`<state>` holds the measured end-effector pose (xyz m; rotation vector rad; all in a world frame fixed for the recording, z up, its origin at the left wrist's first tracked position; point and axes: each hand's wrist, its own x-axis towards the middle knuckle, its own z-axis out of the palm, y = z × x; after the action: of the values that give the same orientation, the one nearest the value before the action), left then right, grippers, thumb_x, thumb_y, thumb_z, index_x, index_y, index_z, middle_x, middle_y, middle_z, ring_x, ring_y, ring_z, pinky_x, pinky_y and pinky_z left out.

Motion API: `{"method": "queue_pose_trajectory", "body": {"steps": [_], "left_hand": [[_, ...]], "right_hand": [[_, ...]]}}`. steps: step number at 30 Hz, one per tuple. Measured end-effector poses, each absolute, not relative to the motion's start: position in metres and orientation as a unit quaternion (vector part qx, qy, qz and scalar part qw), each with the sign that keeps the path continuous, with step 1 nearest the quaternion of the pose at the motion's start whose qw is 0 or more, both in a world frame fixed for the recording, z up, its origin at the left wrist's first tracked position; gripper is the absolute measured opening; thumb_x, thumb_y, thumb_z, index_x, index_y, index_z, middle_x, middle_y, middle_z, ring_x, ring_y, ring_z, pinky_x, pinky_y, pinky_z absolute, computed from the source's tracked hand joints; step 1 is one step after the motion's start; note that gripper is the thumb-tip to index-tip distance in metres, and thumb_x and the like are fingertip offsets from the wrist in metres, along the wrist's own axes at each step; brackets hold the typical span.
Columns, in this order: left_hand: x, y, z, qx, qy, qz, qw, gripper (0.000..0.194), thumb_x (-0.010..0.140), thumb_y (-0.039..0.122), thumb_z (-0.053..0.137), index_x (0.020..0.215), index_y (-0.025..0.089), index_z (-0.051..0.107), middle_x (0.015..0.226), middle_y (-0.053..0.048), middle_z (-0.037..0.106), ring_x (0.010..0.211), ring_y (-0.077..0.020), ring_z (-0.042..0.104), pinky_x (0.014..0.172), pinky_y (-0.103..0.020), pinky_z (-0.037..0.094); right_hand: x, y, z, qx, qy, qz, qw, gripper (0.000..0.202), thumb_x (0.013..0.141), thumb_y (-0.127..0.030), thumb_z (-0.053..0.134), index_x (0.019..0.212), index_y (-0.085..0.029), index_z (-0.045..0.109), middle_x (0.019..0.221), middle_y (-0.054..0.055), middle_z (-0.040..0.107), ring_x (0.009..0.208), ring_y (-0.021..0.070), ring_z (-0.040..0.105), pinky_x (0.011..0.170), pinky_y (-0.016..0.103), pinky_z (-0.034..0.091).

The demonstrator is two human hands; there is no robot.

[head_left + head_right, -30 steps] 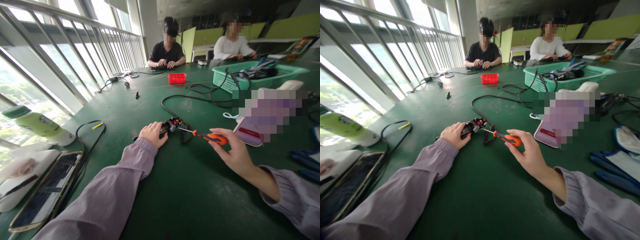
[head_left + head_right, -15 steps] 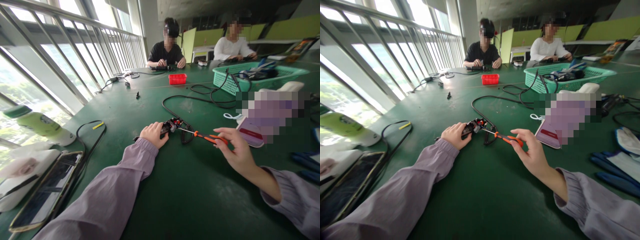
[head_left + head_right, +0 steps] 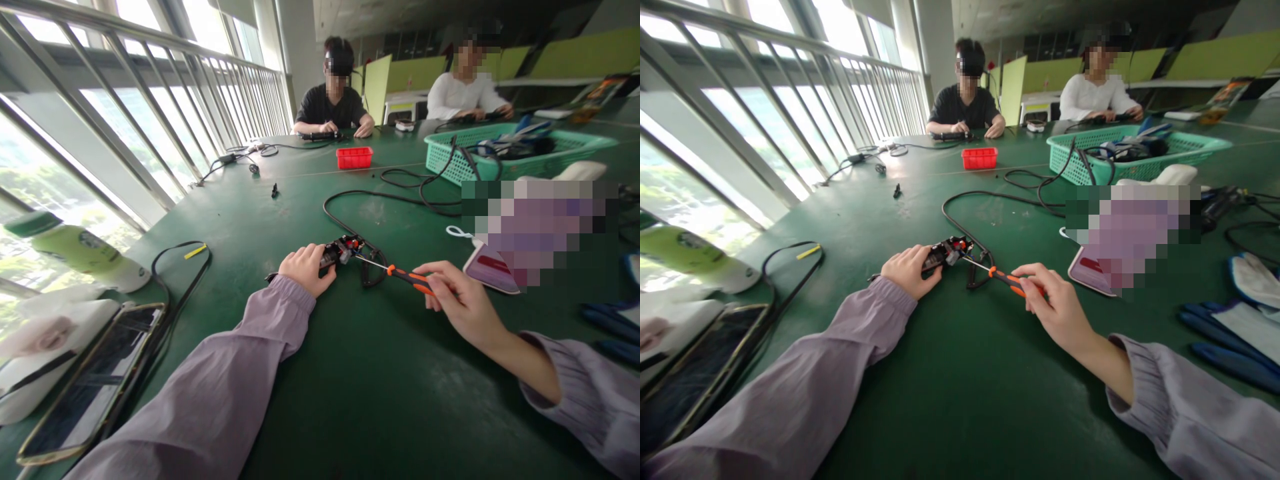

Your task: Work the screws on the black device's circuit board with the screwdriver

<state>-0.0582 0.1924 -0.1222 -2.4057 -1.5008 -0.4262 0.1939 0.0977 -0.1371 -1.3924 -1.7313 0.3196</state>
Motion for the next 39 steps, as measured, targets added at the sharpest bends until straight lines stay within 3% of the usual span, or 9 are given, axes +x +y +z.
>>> {"method": "queue_pose_trajectory", "body": {"steps": [7,10,13,18,20,26,31,33,39], "left_hand": [[-0.0580,0.1928,-0.1235,-0.832,-0.518,-0.147,0.136,0.035,0.079,0.040,0.045,0.104,0.019,0.056,0.093,-0.005,0.064,0.088,-0.0213,0.061,0.068,-0.031,0.044],[-0.0578,0.1930,-0.1239,-0.828,-0.523,-0.145,0.138,0.035,0.079,0.040,0.045,0.104,0.019,0.056,0.093,-0.005,0.065,0.089,-0.0210,0.060,0.069,-0.030,0.044],[-0.0584,0.1932,-0.1235,-0.831,-0.521,-0.142,0.134,0.035,0.078,0.041,0.045,0.105,0.019,0.056,0.094,-0.005,0.065,0.088,-0.0211,0.060,0.069,-0.031,0.044],[-0.0592,0.1934,-0.1229,-0.833,-0.518,-0.144,0.132,0.035,0.079,0.040,0.045,0.105,0.019,0.055,0.093,-0.005,0.064,0.088,-0.0213,0.061,0.069,-0.031,0.044],[-0.0588,0.1931,-0.1230,-0.833,-0.518,-0.144,0.134,0.035,0.079,0.040,0.045,0.105,0.019,0.055,0.092,-0.005,0.064,0.088,-0.0211,0.061,0.068,-0.031,0.044],[-0.0584,0.1925,-0.1232,-0.830,-0.520,-0.147,0.137,0.035,0.079,0.040,0.044,0.105,0.019,0.055,0.093,-0.004,0.064,0.088,-0.0207,0.061,0.069,-0.031,0.044],[-0.0599,0.1940,-0.1238,-0.834,-0.515,-0.142,0.140,0.036,0.079,0.040,0.044,0.105,0.019,0.056,0.093,-0.004,0.064,0.087,-0.0208,0.061,0.068,-0.031,0.044],[-0.0599,0.1939,-0.1243,-0.833,-0.514,-0.145,0.142,0.036,0.079,0.040,0.044,0.105,0.018,0.056,0.093,-0.004,0.064,0.087,-0.0207,0.061,0.068,-0.031,0.044],[-0.0584,0.1925,-0.1243,-0.831,-0.515,-0.151,0.144,0.035,0.079,0.039,0.045,0.104,0.018,0.056,0.092,-0.003,0.064,0.087,-0.0206,0.061,0.068,-0.031,0.045]], "right_hand": [[0.1928,0.1001,-0.1391,-0.512,-0.667,0.019,0.541,0.031,0.079,-0.027,0.059,0.108,-0.023,0.051,0.106,0.007,0.058,0.098,0.0217,0.059,0.087,0.039,0.046],[0.1925,0.0980,-0.1369,-0.528,-0.695,0.059,0.484,0.021,0.083,-0.030,0.054,0.102,-0.022,0.054,0.083,0.003,0.063,0.077,0.0181,0.063,0.072,0.034,0.050],[0.1928,0.0982,-0.1345,-0.561,-0.696,0.151,0.421,0.021,0.090,-0.032,0.041,0.101,-0.022,0.054,0.053,-0.004,0.054,0.048,0.0131,0.054,0.051,0.029,0.046],[0.1920,0.1013,-0.1367,-0.531,-0.660,0.053,0.528,0.030,0.080,-0.029,0.058,0.108,-0.023,0.051,0.100,0.006,0.061,0.091,0.0200,0.062,0.081,0.035,0.048],[0.1913,0.1002,-0.1369,-0.514,-0.675,0.029,0.528,0.030,0.078,-0.027,0.059,0.107,-0.023,0.051,0.105,0.007,0.059,0.097,0.0211,0.060,0.085,0.036,0.047],[0.1917,0.0978,-0.1336,-0.562,-0.705,0.143,0.408,0.021,0.089,-0.033,0.041,0.101,-0.022,0.054,0.056,-0.003,0.056,0.055,0.0146,0.058,0.059,0.031,0.048],[0.1917,0.1013,-0.1378,-0.520,-0.669,0.054,0.528,0.033,0.079,-0.026,0.059,0.110,-0.022,0.050,0.103,0.006,0.060,0.093,0.0197,0.061,0.084,0.036,0.047],[0.1913,0.1005,-0.1387,-0.506,-0.680,0.035,0.530,0.033,0.078,-0.025,0.060,0.110,-0.022,0.050,0.107,0.007,0.059,0.099,0.0210,0.059,0.088,0.037,0.046],[0.1929,0.0989,-0.1363,-0.571,-0.701,0.156,0.398,0.024,0.089,-0.035,0.041,0.104,-0.022,0.054,0.059,-0.002,0.057,0.058,0.0152,0.058,0.062,0.031,0.048]]}}
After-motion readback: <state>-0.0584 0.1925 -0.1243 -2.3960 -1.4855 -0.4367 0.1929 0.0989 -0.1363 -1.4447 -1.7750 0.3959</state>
